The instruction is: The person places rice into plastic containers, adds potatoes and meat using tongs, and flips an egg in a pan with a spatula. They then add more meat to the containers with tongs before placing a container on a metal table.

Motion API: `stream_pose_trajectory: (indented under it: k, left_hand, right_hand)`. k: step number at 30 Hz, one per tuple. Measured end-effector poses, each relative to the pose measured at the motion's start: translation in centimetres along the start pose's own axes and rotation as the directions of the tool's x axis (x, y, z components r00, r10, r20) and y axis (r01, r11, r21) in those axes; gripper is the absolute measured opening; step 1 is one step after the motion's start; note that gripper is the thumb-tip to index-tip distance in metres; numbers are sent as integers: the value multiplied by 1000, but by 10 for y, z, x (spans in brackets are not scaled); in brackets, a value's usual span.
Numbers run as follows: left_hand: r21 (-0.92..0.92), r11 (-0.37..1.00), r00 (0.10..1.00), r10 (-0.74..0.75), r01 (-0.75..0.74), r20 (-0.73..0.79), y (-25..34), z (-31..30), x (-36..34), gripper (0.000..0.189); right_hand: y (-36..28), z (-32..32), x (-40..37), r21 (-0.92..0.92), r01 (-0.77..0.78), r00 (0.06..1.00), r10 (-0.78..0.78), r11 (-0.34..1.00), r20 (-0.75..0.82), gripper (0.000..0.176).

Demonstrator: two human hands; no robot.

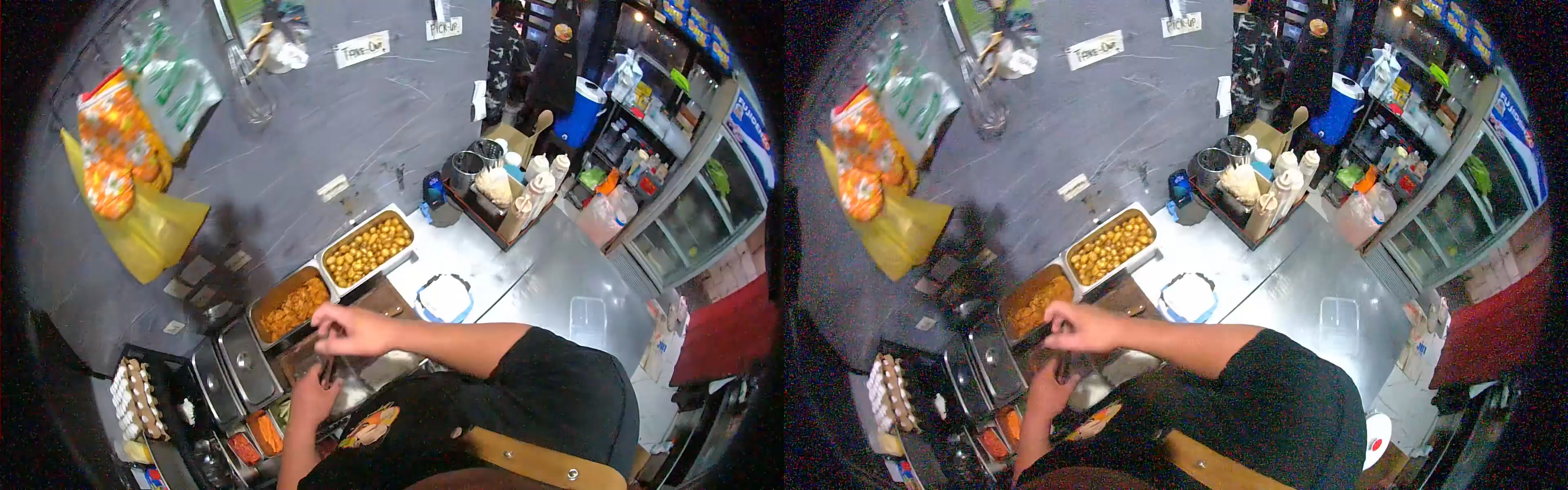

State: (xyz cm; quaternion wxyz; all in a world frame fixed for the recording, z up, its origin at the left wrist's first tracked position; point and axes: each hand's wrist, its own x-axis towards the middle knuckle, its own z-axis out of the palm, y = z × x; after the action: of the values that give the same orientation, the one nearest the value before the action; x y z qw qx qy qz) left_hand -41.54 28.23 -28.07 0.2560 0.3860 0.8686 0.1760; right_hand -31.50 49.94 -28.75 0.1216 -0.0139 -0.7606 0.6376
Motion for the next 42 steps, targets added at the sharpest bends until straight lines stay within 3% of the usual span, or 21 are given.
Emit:
stream_pose_trajectory:
  k: [3,5,7,8,10,13,14,15,17,19,21,22,24,25,26,28,31,37,39,41,42]
  left_hand:
    - [153,988,991,-32,12,131,17,33,21,47]
    - [195,981,983,-17,-19,181,35,45,33,45]
    - [268,960,985,32,-76,167,53,58,36,42]
    - [251,967,986,1,-43,166,56,65,41,42]
    - [443,891,910,-104,-94,401,50,76,59,41]
    - [244,970,889,-94,-20,448,56,79,67,37]
    - [210,969,902,29,-131,431,55,83,70,35]
    - [130,950,923,235,-285,303,48,94,65,30]
    - [93,771,762,637,-630,-117,36,116,55,17]
    - [103,809,804,588,-579,-92,51,105,52,17]
    - [-6,825,812,555,-565,-178,54,86,46,42]
    - [108,831,806,555,-545,-206,49,77,39,48]
    - [154,930,911,360,-333,-203,59,26,23,51]
    - [-102,945,858,233,-311,-457,60,14,3,38]
    - [-277,954,846,-55,-111,-530,55,6,-13,25]
    - [-407,875,711,-460,261,-532,28,-2,-28,22]
    - [-369,862,689,-503,349,-522,-78,58,-44,28]
    - [-232,802,701,-595,550,-393,-188,146,-54,34]
    - [-278,854,797,-513,439,-319,-187,144,-51,38]
    - [-718,681,865,-439,144,-244,-227,167,-43,39]
    - [-922,387,908,-380,-14,-173,-248,178,-36,40]
  right_hand:
    - [15,-58,-13,161,-41,994,56,986,-90,34]
    - [32,-69,-24,87,-6,990,18,996,-138,24]
    - [51,-57,-39,66,48,997,-44,997,-63,24]
    - [44,-59,-50,-131,16,999,-10,991,51,30]
    - [76,-59,-61,-242,3,988,34,970,149,33]
    - [101,-61,-76,-404,141,928,22,904,373,40]
    - [79,-69,-72,-594,77,826,283,801,488,38]
    - [93,-64,-73,-638,130,773,325,759,544,38]
    - [71,-63,-65,-675,137,695,415,725,587,46]
    - [88,-61,-66,-670,82,717,424,737,554,54]
    - [83,-76,-71,-500,41,788,280,865,549,48]
    - [85,-83,-71,-458,-1,775,290,889,561,57]
    - [93,-102,-77,-345,-155,809,319,926,494,52]
    - [99,-109,-82,-255,-281,828,368,925,422,46]
    - [111,-119,-89,-191,-266,877,320,945,358,37]
    - [141,-143,-97,31,-482,809,431,876,399,25]
    - [142,-158,-92,146,-505,837,441,851,322,20]
    - [125,-160,-37,-102,-507,839,517,856,171,33]
    - [122,-148,-10,-457,-137,969,215,879,124,40]
    - [110,-139,24,-708,-140,935,328,693,136,54]
    - [105,-132,40,-772,-97,932,330,629,151,56]
